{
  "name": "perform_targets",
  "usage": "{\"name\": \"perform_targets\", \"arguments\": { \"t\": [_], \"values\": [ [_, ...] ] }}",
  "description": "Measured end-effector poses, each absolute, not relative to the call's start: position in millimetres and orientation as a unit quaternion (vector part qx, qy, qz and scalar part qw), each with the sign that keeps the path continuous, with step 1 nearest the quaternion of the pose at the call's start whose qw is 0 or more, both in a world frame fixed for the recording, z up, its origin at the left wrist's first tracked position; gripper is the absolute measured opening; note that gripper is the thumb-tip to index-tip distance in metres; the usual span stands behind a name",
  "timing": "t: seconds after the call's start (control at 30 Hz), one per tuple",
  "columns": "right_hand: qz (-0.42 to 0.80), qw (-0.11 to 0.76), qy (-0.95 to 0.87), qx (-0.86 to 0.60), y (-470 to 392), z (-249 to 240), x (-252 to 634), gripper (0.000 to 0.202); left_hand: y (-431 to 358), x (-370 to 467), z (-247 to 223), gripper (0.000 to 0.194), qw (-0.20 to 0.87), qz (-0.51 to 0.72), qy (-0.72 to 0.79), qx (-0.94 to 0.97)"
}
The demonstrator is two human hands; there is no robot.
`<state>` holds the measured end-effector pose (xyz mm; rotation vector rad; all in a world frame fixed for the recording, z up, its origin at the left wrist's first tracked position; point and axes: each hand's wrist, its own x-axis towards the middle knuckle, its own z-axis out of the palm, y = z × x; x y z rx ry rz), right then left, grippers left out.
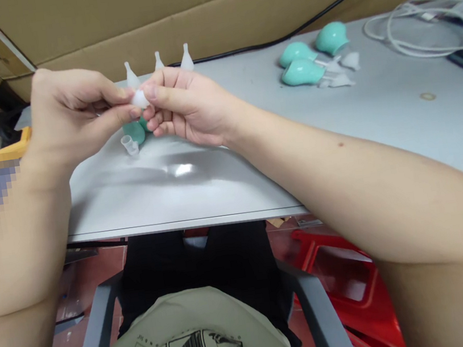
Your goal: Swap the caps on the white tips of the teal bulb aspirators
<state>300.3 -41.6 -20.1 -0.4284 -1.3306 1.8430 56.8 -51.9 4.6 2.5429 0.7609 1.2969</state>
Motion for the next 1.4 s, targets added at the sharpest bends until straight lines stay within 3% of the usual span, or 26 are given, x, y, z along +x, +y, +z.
{"name": "perform_targets", "arguments": {
  "t": [0.13, 0.53, 0.83, 1.2, 1.4],
  "values": [
    [0.714, 0.415, -0.526, -0.203, -43, -19, 300, 0.026, -55, 55, 7, 0.066, 0.087, 0.416, 0.282, 0.860],
    [0.690, 0.425, -0.522, -0.264, -52, -5, 295, 0.035, -98, 83, 23, 0.040, 0.066, 0.348, 0.310, 0.882],
    [0.654, 0.447, -0.531, -0.302, -60, 0, 293, 0.033, -70, 59, 14, 0.025, 0.009, 0.450, 0.303, 0.840],
    [0.630, 0.472, -0.545, -0.287, -53, -5, 297, 0.025, -81, 66, 23, 0.030, 0.022, 0.413, 0.354, 0.839],
    [0.611, 0.483, -0.555, -0.293, -53, -6, 295, 0.028, -83, 65, 23, 0.021, 0.029, 0.426, 0.336, 0.839]
  ]
}}
